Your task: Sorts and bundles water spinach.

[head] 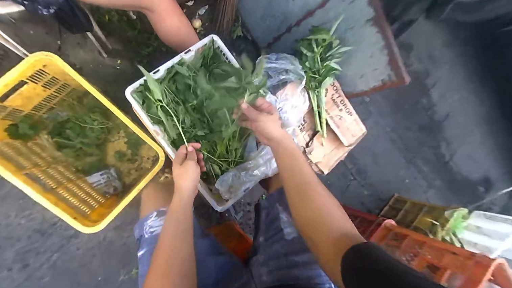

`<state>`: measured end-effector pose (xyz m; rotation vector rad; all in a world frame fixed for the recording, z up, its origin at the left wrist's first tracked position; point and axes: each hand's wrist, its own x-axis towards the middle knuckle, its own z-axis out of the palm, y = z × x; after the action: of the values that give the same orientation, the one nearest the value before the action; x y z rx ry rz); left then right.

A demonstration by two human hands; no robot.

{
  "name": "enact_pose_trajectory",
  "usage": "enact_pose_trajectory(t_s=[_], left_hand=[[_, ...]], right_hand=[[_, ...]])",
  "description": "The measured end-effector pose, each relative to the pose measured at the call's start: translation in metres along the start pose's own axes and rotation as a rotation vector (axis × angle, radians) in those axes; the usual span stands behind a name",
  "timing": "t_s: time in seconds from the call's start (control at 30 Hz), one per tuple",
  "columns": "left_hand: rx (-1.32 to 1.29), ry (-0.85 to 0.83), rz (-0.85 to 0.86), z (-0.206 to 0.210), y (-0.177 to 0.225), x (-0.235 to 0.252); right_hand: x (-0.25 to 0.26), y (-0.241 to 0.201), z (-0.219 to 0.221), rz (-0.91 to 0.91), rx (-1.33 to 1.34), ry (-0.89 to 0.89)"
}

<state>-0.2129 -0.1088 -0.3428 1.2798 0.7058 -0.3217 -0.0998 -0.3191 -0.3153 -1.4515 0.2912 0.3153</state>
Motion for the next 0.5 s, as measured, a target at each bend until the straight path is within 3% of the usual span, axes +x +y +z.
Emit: enact_pose_trajectory(t_s=[0.1, 0.37, 0.5], left_hand=[[0.045, -0.025, 0.142, 0.009, -0.006, -0.003], [0.1, 0.032, 0.316, 0.011, -0.005, -0.001], [0.132, 0.124, 0.164, 0.001, -0.002, -0.008]], right_hand=[[-0.02, -0.019, -0.001, -0.259, -0.058, -0.158], [-0.02, -0.07, 0.003, -0.502, 0.114, -0.25], [-0.021, -0.096, 0.013, -0.428, -0.344, -0.067]])
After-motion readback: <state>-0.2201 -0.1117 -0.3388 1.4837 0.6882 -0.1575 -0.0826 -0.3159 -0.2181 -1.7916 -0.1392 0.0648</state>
